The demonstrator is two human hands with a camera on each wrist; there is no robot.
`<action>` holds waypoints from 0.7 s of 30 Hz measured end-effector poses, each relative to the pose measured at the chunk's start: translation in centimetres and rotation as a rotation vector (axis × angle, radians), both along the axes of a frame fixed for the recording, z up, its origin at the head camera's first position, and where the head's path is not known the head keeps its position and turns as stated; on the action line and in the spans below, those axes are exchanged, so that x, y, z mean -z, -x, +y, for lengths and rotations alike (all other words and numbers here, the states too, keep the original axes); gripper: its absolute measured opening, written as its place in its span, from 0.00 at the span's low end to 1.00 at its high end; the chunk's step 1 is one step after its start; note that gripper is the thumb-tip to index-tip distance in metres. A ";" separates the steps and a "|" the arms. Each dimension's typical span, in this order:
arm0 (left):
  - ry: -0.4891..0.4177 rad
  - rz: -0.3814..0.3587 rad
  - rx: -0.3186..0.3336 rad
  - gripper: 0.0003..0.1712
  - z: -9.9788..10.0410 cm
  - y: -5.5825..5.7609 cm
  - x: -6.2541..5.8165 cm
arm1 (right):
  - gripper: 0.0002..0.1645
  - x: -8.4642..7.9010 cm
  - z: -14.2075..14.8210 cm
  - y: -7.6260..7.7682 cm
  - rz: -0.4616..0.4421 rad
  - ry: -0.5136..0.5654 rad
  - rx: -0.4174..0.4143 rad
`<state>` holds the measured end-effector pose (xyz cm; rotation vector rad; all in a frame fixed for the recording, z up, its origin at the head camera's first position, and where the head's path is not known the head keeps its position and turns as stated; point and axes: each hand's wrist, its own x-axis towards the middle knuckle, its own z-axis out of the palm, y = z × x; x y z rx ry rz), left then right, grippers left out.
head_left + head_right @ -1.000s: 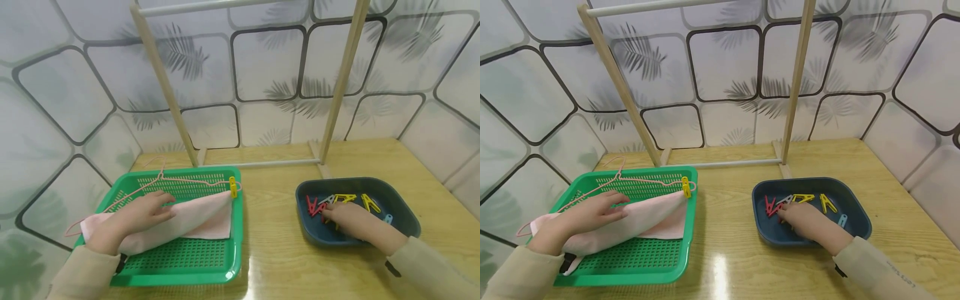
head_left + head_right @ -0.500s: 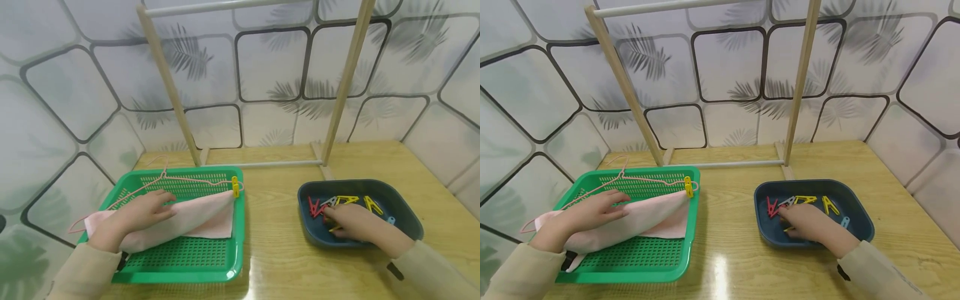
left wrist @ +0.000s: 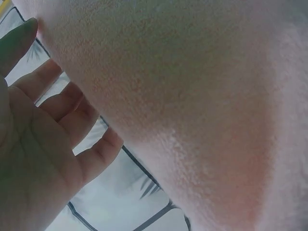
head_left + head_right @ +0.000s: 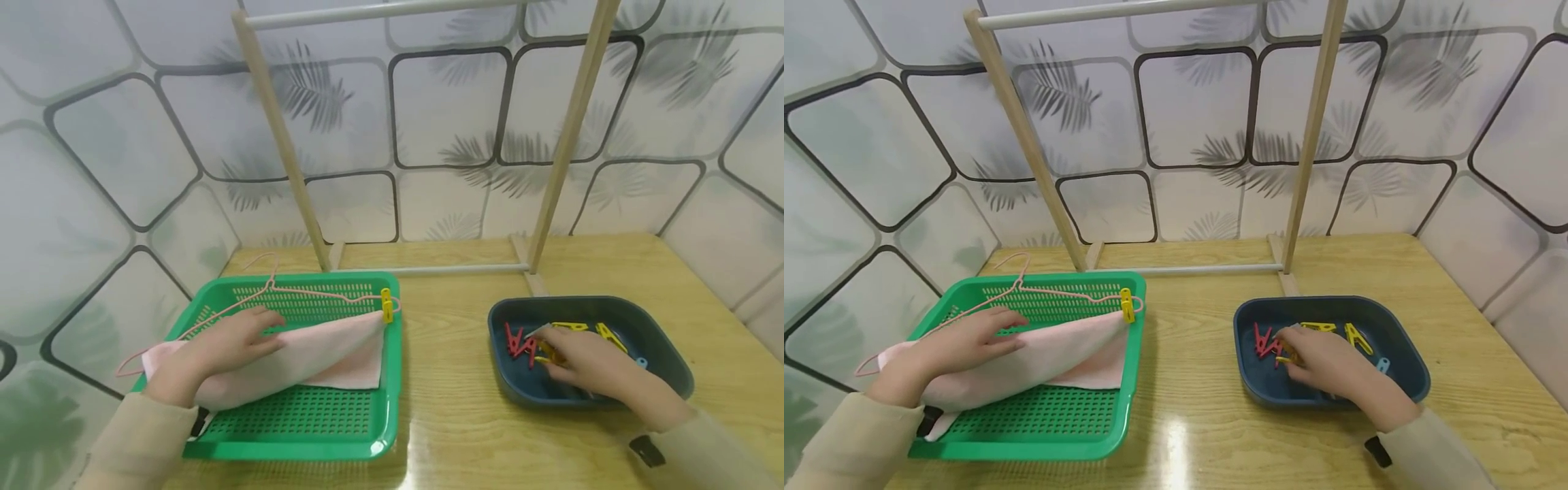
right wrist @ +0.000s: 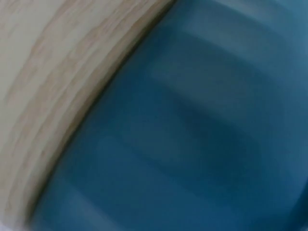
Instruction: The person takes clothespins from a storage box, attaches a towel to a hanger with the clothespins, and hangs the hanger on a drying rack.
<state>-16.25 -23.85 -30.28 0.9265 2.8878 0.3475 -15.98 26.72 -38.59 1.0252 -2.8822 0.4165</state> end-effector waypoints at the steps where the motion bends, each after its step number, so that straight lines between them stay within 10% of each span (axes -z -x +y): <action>1: 0.001 0.007 -0.010 0.15 -0.1 0.0 -0.1 | 0.22 0.0 0.1 -0.1 -0.006 0.012 0.006; 21: -0.005 0.122 -0.369 0.19 -5.6 1.7 -0.9 | 0.23 -0.1 0.3 -0.7 0.007 0.091 0.088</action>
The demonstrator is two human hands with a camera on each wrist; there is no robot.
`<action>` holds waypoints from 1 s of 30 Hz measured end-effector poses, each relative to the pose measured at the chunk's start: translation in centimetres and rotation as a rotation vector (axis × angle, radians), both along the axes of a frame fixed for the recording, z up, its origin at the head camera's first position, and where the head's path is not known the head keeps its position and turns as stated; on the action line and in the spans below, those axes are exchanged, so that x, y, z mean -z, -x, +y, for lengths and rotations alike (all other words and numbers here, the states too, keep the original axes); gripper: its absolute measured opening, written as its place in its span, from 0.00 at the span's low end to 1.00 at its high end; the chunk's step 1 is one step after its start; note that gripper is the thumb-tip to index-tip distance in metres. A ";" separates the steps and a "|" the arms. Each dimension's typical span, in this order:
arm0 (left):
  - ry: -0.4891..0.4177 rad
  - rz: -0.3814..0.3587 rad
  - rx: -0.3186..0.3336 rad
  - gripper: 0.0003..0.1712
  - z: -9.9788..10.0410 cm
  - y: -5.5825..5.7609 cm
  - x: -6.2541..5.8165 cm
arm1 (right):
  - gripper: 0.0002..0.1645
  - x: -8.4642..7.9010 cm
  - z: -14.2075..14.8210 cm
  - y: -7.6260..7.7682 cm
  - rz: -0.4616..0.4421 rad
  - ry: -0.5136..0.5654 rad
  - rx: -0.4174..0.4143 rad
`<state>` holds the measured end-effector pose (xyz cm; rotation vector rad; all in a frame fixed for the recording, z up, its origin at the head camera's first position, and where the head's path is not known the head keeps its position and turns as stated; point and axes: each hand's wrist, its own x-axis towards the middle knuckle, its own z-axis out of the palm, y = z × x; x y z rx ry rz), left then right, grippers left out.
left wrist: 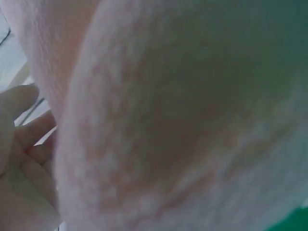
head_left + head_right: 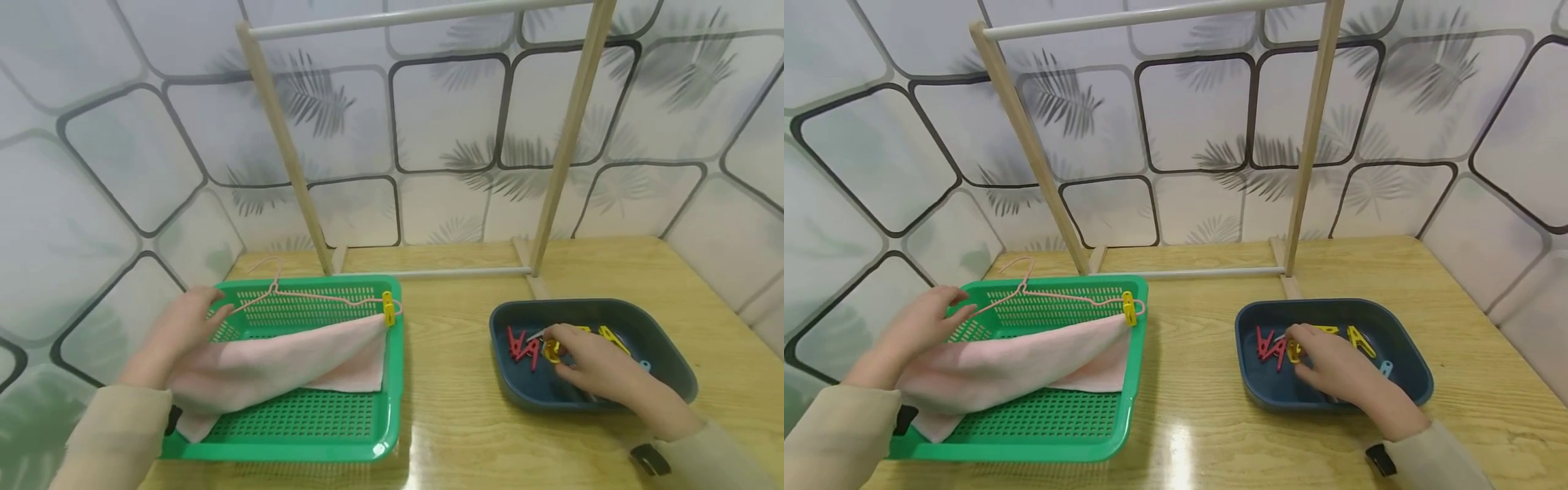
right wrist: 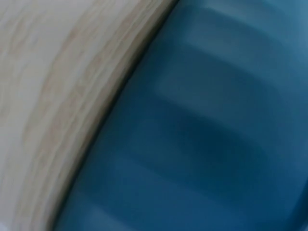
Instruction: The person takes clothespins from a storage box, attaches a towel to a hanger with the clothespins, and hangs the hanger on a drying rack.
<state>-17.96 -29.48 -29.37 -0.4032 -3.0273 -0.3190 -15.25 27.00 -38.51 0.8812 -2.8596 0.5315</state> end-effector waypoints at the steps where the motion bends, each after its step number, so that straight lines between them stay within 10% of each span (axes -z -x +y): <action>1: 0.000 -0.013 -0.012 0.18 -0.2 0.0 -0.1 | 0.23 0.0 0.0 0.0 0.000 0.003 -0.002; 21: 0.083 -0.358 -0.049 0.13 -4.4 -0.9 -0.2 | 0.22 0.2 0.0 0.0 0.048 0.014 -0.011; 30: -0.047 -0.320 -0.055 0.18 -4.8 -1.5 -0.2 | 0.22 0.4 0.0 0.0 0.065 0.010 -0.015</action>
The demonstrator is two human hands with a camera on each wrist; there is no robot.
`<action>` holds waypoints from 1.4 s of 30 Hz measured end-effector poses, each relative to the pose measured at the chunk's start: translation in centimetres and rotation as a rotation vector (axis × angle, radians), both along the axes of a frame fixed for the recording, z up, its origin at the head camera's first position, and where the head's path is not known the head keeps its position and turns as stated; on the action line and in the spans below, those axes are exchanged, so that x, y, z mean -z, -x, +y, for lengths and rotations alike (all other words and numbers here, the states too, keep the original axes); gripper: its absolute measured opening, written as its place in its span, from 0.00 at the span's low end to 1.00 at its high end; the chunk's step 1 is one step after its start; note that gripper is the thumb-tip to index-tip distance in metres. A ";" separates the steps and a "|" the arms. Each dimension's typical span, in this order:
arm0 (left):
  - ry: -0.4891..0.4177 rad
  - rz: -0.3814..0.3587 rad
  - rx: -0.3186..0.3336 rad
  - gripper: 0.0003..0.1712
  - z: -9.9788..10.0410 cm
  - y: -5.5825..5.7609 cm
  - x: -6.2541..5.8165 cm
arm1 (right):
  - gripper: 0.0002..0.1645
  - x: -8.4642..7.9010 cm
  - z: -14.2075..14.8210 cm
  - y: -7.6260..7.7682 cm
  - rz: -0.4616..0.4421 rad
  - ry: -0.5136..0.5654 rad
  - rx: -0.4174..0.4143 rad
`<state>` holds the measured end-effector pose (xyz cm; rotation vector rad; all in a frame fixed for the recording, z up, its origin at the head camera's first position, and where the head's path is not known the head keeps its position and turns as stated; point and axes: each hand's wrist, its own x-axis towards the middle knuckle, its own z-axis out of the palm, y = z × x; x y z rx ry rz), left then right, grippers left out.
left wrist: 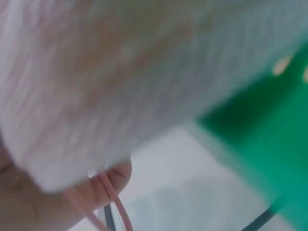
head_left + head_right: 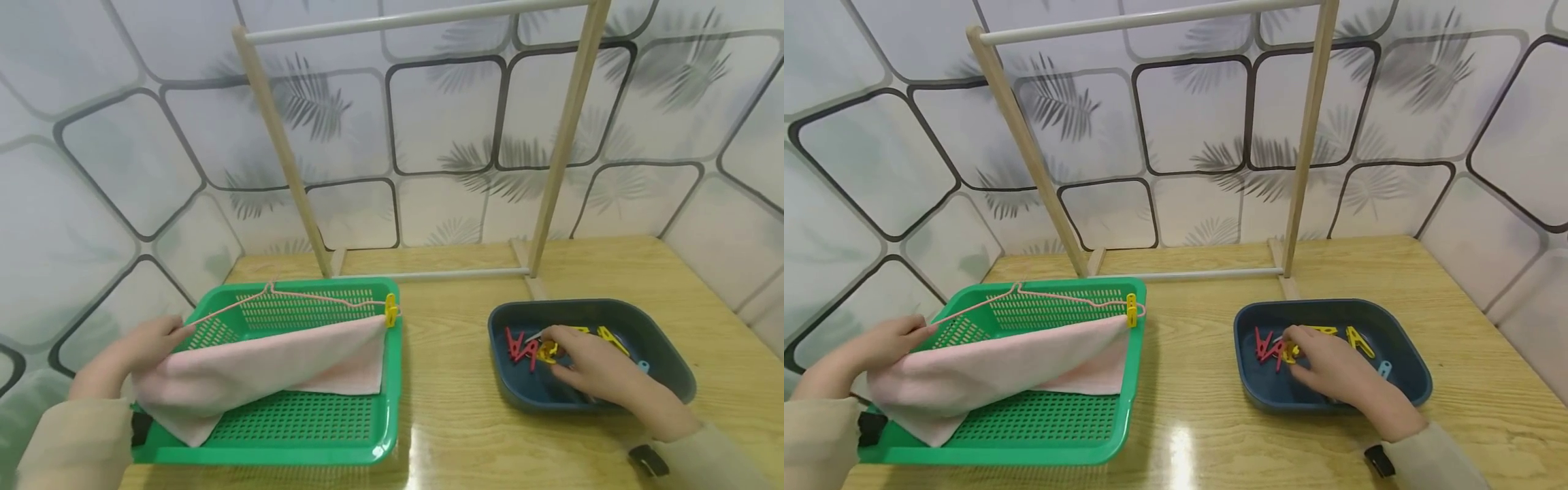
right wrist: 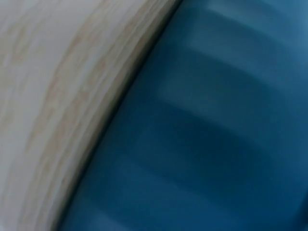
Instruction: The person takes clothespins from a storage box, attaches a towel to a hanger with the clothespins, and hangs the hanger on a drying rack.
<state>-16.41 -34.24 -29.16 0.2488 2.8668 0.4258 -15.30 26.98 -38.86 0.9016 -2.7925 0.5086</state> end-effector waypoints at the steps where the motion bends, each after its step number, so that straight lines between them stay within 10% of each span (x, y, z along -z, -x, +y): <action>1: -0.015 0.019 -0.008 0.18 0.0 -0.1 -0.2 | 0.22 0.0 0.0 0.0 0.004 -0.001 0.001; 25: -0.126 0.466 -0.080 0.14 -0.2 -4.2 -4.9 | 0.24 0.0 -0.4 0.2 0.029 -0.006 -0.025; 42: -0.234 0.797 0.008 0.07 7.5 -2.7 -10.6 | 0.23 -0.1 -0.7 0.1 0.061 0.029 -0.038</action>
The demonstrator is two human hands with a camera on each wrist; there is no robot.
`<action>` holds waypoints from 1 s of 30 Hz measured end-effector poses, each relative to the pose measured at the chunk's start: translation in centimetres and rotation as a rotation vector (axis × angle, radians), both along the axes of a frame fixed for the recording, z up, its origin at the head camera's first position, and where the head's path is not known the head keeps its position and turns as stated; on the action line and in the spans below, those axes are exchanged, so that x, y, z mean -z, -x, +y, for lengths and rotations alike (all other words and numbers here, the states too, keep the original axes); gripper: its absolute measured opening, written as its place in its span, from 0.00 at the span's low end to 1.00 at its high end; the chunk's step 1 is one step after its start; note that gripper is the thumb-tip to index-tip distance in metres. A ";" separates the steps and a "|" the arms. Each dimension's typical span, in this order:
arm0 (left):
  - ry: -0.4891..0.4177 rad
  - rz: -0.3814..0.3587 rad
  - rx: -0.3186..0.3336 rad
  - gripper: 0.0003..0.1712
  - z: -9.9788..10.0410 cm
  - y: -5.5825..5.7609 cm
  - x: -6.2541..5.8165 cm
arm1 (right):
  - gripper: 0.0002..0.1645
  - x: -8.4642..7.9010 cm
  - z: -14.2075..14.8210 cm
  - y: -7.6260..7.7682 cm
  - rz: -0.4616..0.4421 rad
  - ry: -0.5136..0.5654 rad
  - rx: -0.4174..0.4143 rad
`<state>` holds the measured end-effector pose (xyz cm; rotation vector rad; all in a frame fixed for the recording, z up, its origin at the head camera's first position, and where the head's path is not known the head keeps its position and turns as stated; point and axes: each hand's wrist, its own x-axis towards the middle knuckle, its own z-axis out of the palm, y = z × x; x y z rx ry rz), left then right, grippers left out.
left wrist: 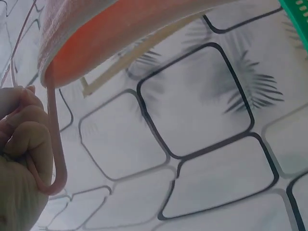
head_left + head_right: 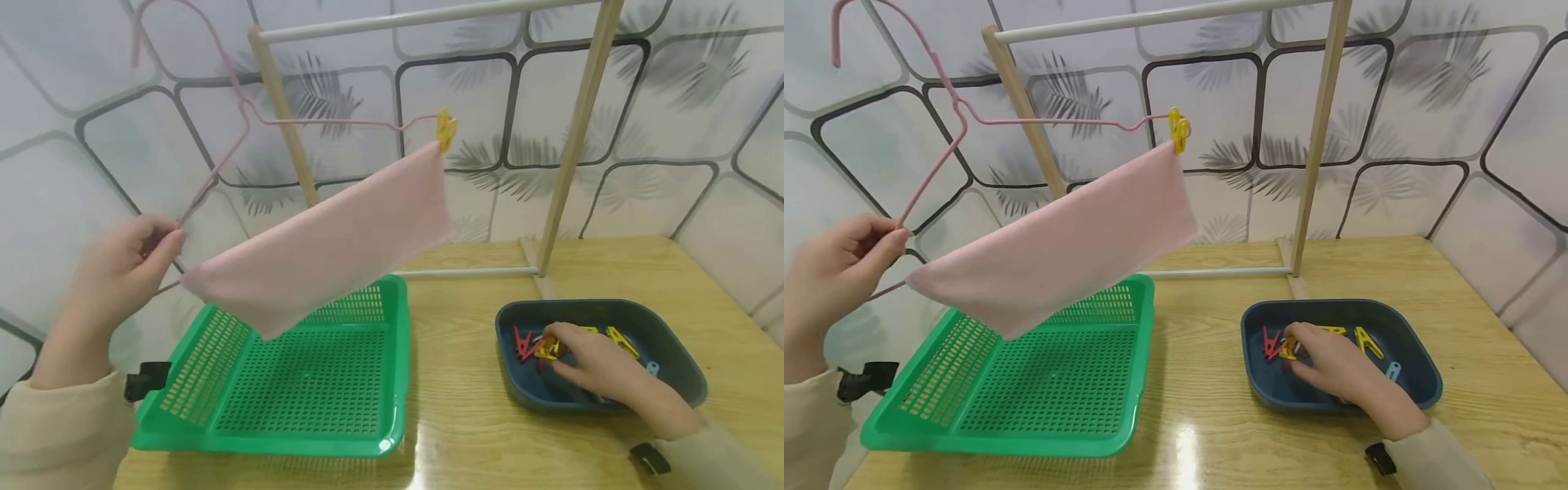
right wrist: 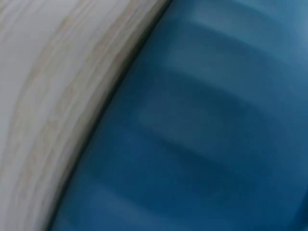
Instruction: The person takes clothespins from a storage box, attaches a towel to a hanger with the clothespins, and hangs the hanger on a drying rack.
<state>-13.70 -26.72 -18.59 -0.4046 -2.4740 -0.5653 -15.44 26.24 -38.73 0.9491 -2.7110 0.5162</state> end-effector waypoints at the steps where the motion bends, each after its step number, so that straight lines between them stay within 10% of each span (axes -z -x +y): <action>1: -0.003 0.020 0.009 0.07 0.7 0.3 -0.1 | 0.23 -0.1 0.0 -0.1 0.003 0.000 0.002; 12: -0.033 0.029 0.255 0.07 8.5 3.9 -0.5 | 0.24 -2.0 0.3 -0.7 0.126 0.089 -0.034; 30: -0.145 -0.023 0.436 0.08 15.9 5.9 0.1 | 0.28 -11.2 -4.1 -1.2 0.355 0.357 -0.231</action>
